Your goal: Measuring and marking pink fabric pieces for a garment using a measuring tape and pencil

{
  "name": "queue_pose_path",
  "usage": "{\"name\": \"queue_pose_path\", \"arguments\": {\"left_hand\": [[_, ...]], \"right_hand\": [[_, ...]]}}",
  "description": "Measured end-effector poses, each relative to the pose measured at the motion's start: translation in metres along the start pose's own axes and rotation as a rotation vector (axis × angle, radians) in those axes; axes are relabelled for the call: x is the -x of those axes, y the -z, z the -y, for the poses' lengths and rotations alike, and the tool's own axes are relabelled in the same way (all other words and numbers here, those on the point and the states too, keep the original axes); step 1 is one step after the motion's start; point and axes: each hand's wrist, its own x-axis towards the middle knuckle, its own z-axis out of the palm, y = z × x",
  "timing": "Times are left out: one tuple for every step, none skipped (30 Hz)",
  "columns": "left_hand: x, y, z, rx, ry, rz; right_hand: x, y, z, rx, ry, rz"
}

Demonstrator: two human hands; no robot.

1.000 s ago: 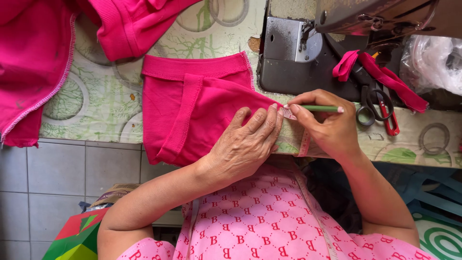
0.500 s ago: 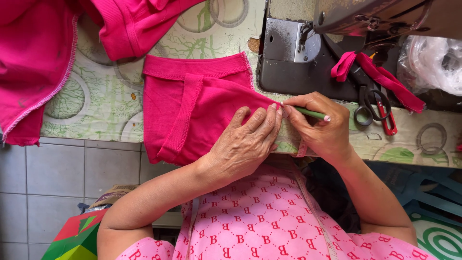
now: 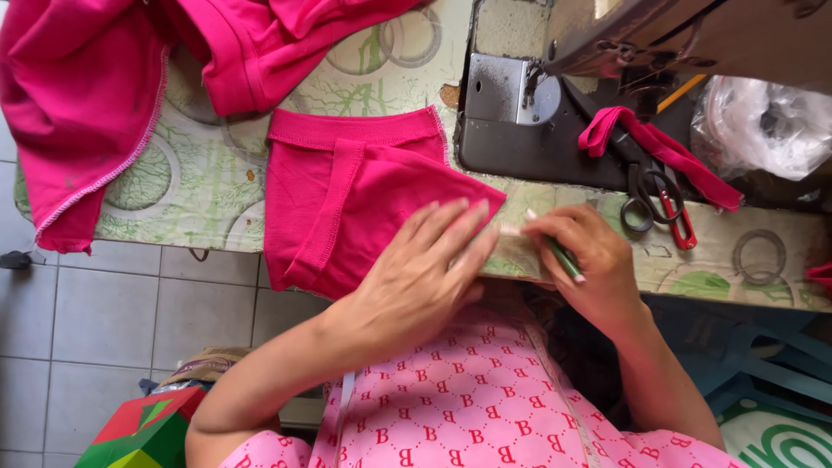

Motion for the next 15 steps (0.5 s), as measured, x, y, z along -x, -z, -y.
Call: {"name": "queue_pose_path", "arguments": {"left_hand": [[0.004, 0.026, -0.004, -0.005, -0.005, -0.004], [0.008, 0.052, -0.008, 0.471, -0.116, 0.161], [0.013, 0.077, -0.014, 0.949, -0.226, 0.329], [0.013, 0.077, -0.012, 0.946, -0.228, 0.327], [0.013, 0.077, -0.013, 0.948, -0.228, 0.327], [0.013, 0.076, -0.016, 0.951, -0.228, 0.327], [0.016, 0.078, -0.018, 0.948, -0.225, 0.326], [0.018, 0.080, -0.020, 0.944, -0.222, 0.326], [0.021, 0.082, -0.022, 0.944, -0.218, 0.323], [0.024, 0.083, -0.024, 0.944, -0.214, 0.321], [0.026, 0.085, -0.026, 0.941, -0.211, 0.317], [0.029, 0.087, -0.027, 0.937, -0.207, 0.313], [0.032, 0.088, -0.029, 0.935, -0.202, 0.305], [0.035, 0.090, -0.030, 0.934, -0.197, 0.297], [0.038, 0.092, -0.030, 0.926, -0.194, 0.291]], "right_hand": [[-0.004, 0.014, 0.010, 0.002, 0.005, -0.006], [-0.008, 0.027, 0.019, -0.167, 0.032, 0.138], [-0.010, 0.040, 0.029, -0.338, 0.057, 0.285], [-0.006, 0.047, 0.023, -0.337, 0.060, 0.284], [-0.004, 0.052, 0.017, -0.339, 0.039, 0.327], [-0.002, 0.057, 0.011, -0.339, 0.017, 0.369], [-0.009, 0.061, 0.006, -0.343, 0.033, 0.371], [-0.016, 0.065, 0.001, -0.260, -0.037, 0.213], [-0.023, 0.070, -0.004, -0.176, -0.110, 0.058], [-0.026, 0.071, -0.032, -0.182, -0.097, 0.062], [-0.030, 0.071, -0.061, 0.250, -0.069, 0.056], [-0.035, 0.071, -0.090, 0.675, -0.036, 0.040], [-0.037, 0.070, -0.104, 0.670, -0.017, 0.039], [-0.040, 0.069, -0.118, 0.815, 0.065, -0.022], [-0.045, 0.067, -0.132, 0.957, 0.147, -0.093]]}}
